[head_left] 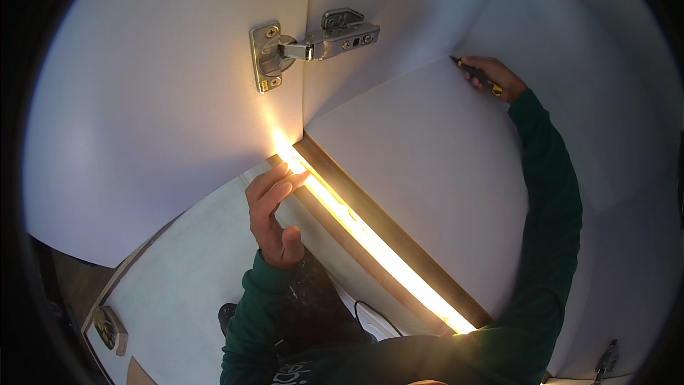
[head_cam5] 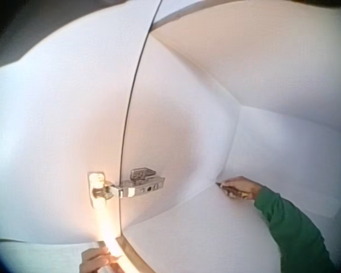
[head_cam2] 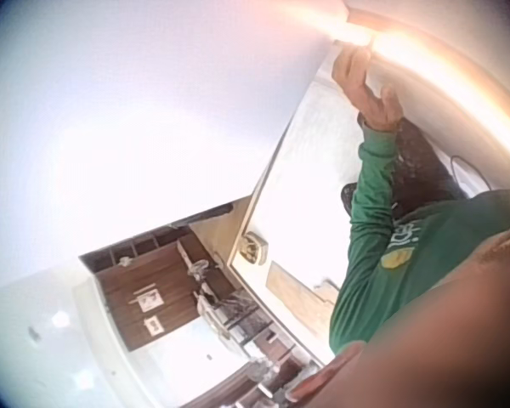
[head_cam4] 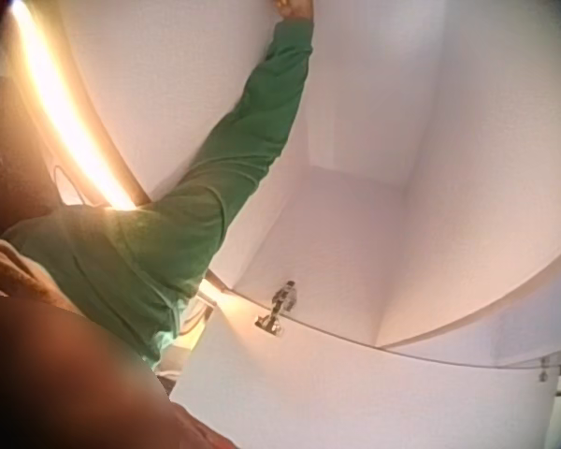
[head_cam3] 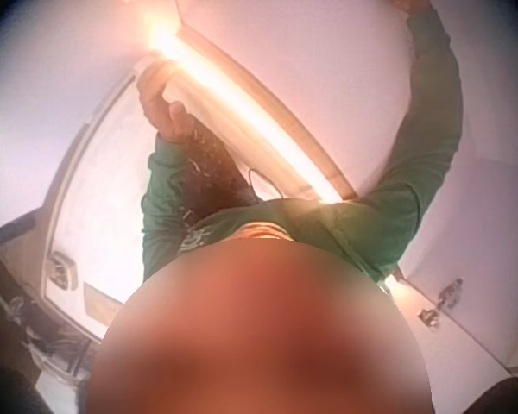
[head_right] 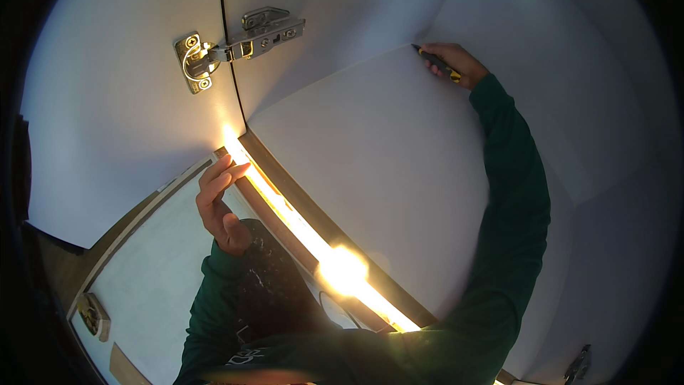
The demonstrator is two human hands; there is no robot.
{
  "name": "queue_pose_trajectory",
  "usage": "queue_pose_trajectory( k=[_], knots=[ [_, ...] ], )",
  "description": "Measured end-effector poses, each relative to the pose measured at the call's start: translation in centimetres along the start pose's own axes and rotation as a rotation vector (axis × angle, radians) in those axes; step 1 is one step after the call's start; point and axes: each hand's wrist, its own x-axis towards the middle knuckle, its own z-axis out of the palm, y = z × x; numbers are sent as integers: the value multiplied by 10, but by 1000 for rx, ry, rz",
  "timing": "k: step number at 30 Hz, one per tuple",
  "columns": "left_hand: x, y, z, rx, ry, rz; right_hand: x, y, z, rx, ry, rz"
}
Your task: The person kneels on the floor and uses a utility knife to trim the edges of a white cabinet door and interior panel. They repeatedly open and close the door to access different sections and carefully cut along the seams.
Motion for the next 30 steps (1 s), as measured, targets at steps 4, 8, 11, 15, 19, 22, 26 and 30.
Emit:
queue_pose_trajectory(
  k=[4,8,11,15,19,22,26,30],
  knots=[
    [1,-1,0,-9,0,21,-7,-3,6,5,-13,-8],
    [1,-5,1,-50,11,28,-13,-6,15,-1,-17,-30],
    [2,-2,0,-13,-1,18,-17,-9,20,7,-21,-24],
    [9,2,7,3,-6,7,-21,-15,17,7,-23,-15],
    [17,1,17,-21,2,13,-24,-23,10,15,-47,-27],
    [18,1,17,-81,18,40,-32,-27,13,18,-44,-34],
    [18,5,16,-18,8,26,-41,-31,22,18,-32,-54],
    [22,13,13,-28,8,12,-56,-41,23,4,-35,-57]
  ],
)
